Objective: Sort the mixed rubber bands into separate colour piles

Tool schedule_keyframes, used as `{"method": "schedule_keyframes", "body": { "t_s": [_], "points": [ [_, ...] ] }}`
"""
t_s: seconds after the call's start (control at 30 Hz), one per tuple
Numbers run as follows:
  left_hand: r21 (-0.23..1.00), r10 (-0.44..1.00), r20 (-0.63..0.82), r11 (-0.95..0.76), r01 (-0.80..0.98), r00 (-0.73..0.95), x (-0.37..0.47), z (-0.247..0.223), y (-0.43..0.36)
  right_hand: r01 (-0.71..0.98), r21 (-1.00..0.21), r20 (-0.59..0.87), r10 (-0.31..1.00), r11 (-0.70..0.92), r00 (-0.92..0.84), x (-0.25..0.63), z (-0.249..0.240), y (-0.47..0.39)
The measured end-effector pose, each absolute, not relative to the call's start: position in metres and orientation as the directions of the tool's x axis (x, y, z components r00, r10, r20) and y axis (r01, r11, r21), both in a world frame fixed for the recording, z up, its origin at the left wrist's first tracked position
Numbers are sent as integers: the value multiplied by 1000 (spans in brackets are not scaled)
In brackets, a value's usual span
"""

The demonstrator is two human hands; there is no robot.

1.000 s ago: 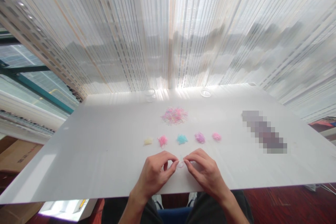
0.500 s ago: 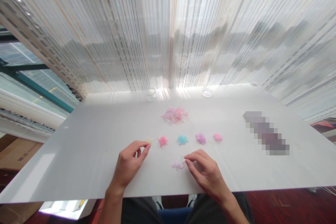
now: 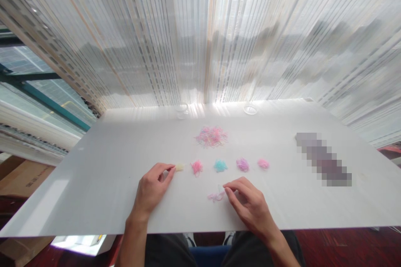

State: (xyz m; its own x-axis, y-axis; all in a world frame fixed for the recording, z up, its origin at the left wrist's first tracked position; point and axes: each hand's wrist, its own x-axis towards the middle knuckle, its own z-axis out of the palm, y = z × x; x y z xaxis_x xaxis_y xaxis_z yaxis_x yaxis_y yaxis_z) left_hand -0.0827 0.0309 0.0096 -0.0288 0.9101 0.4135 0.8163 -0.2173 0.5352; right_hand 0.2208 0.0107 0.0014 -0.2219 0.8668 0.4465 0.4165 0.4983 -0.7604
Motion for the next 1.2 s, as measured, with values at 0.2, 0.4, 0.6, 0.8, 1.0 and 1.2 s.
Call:
{"method": "schedule_keyframes", "body": {
  "t_s": [0.2, 0.4, 0.6, 0.8, 1.0, 1.2],
  "points": [
    [514, 848, 530, -328, 793, 7, -60, 19, 16, 452, -762, 485, 871, 463, -76, 221, 2, 12],
    [534, 867, 328, -498, 683, 376, -4, 20, 0, 459, -768, 484, 874, 446, -39, 220, 1, 14],
    [485, 873, 285, -487, 727, 394, 12, 7, 1, 448, -771, 470, 879, 452, -79, 220, 0, 13],
    [530, 869, 315, -494, 689, 382, 12, 8, 1, 437, -778, 455, 884, 451, -103, 221, 0, 13],
    [681, 893, 290, -446, 581, 345, 11, 15, 6, 434, -781, 448, 887, 448, -109, 221, 1, 12],
    [821, 934, 204, -326, 469, 294, 19, 13, 7, 413, -776, 443, 878, 477, -180, 221, 6, 10]
  ]
}}
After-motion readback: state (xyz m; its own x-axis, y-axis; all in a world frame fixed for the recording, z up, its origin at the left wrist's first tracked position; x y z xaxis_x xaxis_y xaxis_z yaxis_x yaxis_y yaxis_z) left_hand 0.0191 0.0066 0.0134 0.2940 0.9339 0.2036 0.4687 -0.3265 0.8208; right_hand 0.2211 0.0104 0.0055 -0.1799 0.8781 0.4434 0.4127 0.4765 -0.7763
